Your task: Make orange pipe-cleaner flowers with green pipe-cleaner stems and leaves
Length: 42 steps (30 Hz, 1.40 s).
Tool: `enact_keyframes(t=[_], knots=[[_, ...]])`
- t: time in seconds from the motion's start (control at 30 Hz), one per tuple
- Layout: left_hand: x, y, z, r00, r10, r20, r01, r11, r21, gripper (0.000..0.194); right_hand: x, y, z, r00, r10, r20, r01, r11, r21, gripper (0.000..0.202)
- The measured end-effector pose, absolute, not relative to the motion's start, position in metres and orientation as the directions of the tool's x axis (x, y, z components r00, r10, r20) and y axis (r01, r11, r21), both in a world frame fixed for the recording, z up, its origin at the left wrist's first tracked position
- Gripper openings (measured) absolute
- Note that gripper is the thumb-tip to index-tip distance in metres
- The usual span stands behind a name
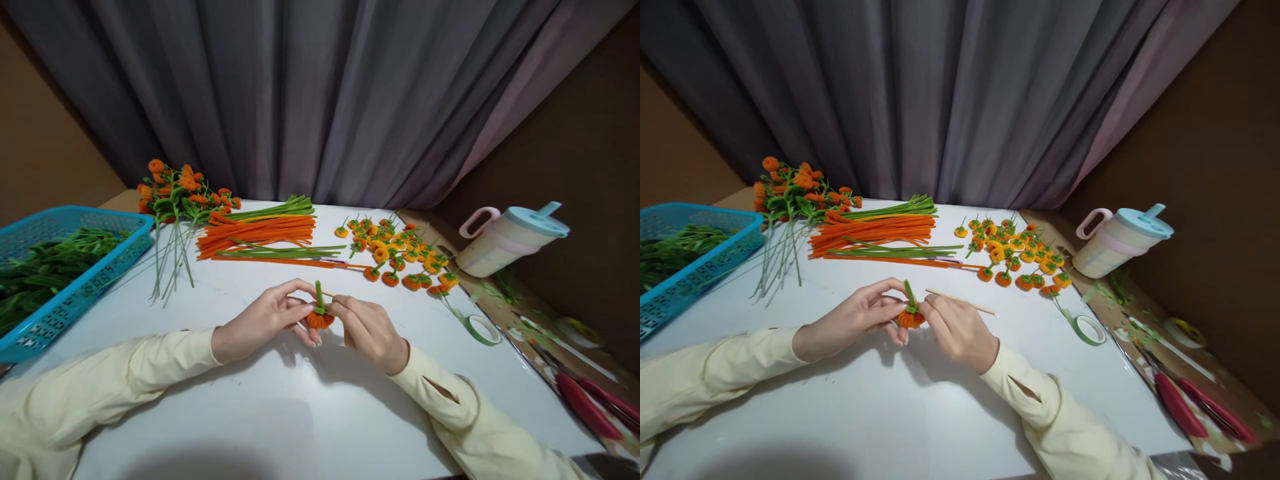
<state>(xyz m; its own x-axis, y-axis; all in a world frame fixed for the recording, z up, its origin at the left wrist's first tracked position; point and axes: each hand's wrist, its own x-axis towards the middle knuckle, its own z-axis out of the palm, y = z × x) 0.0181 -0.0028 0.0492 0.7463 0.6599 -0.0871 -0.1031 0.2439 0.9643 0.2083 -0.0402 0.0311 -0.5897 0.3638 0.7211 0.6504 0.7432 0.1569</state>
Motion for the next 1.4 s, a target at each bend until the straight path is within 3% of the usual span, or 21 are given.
enact_keyframes(t=[0.2,0.33,0.4,0.43,0.5,0.57,0.63,0.73,0.9,1.07,1.13,1.23,1.4], knots=[[0.017,-0.007,0.047,0.711,0.701,0.061,-0.097,0.012,0.995,0.013,0.199,-0.05,0.043,-0.449,0.641,0.622,0.715,0.676,-0.18,0.026],[0.013,-0.013,0.046,0.67,0.713,0.207,-0.07,-0.218,0.973,0.01,0.192,-0.058,0.06,-0.365,0.734,0.573,0.718,0.613,-0.329,0.019],[0.012,-0.013,0.049,0.657,0.725,0.208,-0.093,-0.196,0.976,0.009,0.191,-0.059,0.065,-0.365,0.717,0.594,0.752,0.603,-0.265,0.021],[0.012,-0.012,0.051,0.666,0.727,0.17,-0.123,-0.118,0.985,0.01,0.192,-0.059,0.066,-0.406,0.667,0.625,0.765,0.622,-0.168,0.022],[0.012,-0.006,0.058,0.732,0.681,0.038,-0.177,0.135,0.975,0.015,0.195,-0.057,0.066,-0.57,0.47,0.674,0.719,0.682,0.132,0.023],[0.012,0.002,0.063,0.831,0.544,-0.114,-0.121,0.377,0.918,0.018,0.2,-0.052,0.064,-0.728,0.215,0.651,0.574,0.71,0.408,0.021],[0.01,0.01,0.066,0.908,0.375,-0.186,-0.028,0.497,0.867,0.025,0.205,-0.046,0.062,-0.792,0.039,0.609,0.451,0.71,0.541,0.02],[0.007,0.016,0.066,0.945,0.232,-0.231,0.074,0.537,0.84,0.034,0.209,-0.04,0.062,-0.809,-0.039,0.587,0.386,0.718,0.579,0.025],[0.004,0.018,0.059,0.933,0.257,-0.252,0.08,0.533,0.842,0.034,0.212,-0.041,0.064,-0.832,-0.023,0.554,0.369,0.722,0.585,0.027],[0.007,0.025,0.041,0.956,0.017,-0.293,0.16,0.807,0.569,0.041,0.214,-0.035,0.058,-0.847,-0.129,0.515,0.274,0.725,0.632,0.02],[0.009,0.024,0.036,0.954,-0.016,-0.298,0.186,0.813,0.552,0.038,0.213,-0.031,0.055,-0.849,-0.187,0.494,0.224,0.72,0.657,0.018],[0.012,0.018,0.036,0.944,0.133,-0.302,0.107,0.743,0.661,0.021,0.212,-0.028,0.051,-0.858,-0.183,0.48,0.221,0.713,0.665,0.015],[0.017,0.007,0.04,0.878,0.412,-0.244,-0.052,0.588,0.807,0.022,0.209,-0.031,0.042,-0.823,0.036,0.567,0.408,0.732,0.546,0.022]])
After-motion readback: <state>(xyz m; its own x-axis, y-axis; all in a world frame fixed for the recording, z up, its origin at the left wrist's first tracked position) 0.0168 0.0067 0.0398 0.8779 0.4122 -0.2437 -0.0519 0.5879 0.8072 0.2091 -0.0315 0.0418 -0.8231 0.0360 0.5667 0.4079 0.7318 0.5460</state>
